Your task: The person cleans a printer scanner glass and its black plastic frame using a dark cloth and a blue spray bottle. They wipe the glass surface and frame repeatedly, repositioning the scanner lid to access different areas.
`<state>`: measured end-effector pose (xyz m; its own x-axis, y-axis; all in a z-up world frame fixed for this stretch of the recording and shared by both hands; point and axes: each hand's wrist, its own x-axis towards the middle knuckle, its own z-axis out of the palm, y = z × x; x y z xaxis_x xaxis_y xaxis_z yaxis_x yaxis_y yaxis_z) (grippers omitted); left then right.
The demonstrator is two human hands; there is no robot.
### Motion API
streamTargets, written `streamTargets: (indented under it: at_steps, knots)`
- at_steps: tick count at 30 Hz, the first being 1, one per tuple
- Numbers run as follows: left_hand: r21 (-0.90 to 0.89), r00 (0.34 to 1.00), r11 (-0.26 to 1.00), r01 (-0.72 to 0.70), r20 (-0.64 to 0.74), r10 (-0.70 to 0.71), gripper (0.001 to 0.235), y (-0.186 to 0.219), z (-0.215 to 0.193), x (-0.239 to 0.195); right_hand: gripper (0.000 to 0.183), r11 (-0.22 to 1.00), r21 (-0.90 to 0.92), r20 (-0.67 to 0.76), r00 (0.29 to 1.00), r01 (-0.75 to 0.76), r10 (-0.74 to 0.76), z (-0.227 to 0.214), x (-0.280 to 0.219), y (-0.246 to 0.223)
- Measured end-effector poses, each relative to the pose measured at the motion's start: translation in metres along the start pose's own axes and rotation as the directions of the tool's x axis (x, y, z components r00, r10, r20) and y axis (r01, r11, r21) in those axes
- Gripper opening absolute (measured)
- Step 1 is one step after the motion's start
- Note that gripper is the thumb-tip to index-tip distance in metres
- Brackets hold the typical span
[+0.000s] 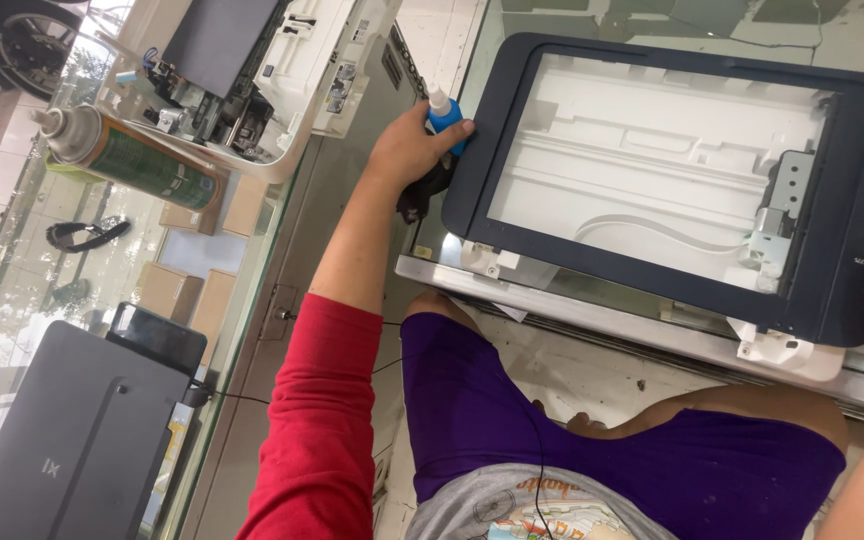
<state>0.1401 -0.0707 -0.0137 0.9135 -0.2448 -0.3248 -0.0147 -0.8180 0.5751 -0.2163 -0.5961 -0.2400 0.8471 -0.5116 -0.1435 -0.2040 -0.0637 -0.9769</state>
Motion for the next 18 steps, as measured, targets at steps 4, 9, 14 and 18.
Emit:
streamTargets:
  at_steps: [4,9,14,18]
  knots:
    - [0.044,0.999,0.999,-0.027,0.032,0.025,0.069,-0.001,0.001,-0.001,0.053,0.998,-0.056,-0.063,0.998,-0.006,0.002,0.004,-0.013,0.018]
    - [0.063,0.999,0.997,-0.037,-0.012,0.038,0.082,0.005,-0.015,-0.044,0.048,0.992,-0.122,-0.137,0.991,-0.015,-0.002,0.021,-0.032,0.001]
    - [0.114,0.979,0.993,0.044,-0.202,-0.020,0.053,0.000,-0.032,-0.114,0.044,0.986,-0.166,-0.231,0.973,-0.018,-0.021,0.049,-0.041,-0.033]
    - [-0.246,0.981,0.968,-0.046,-0.193,-0.002,0.020,-0.019,0.010,-0.155,0.035,0.952,-0.290,-0.266,0.947,0.101,-0.181,0.104,-0.124,-0.109]
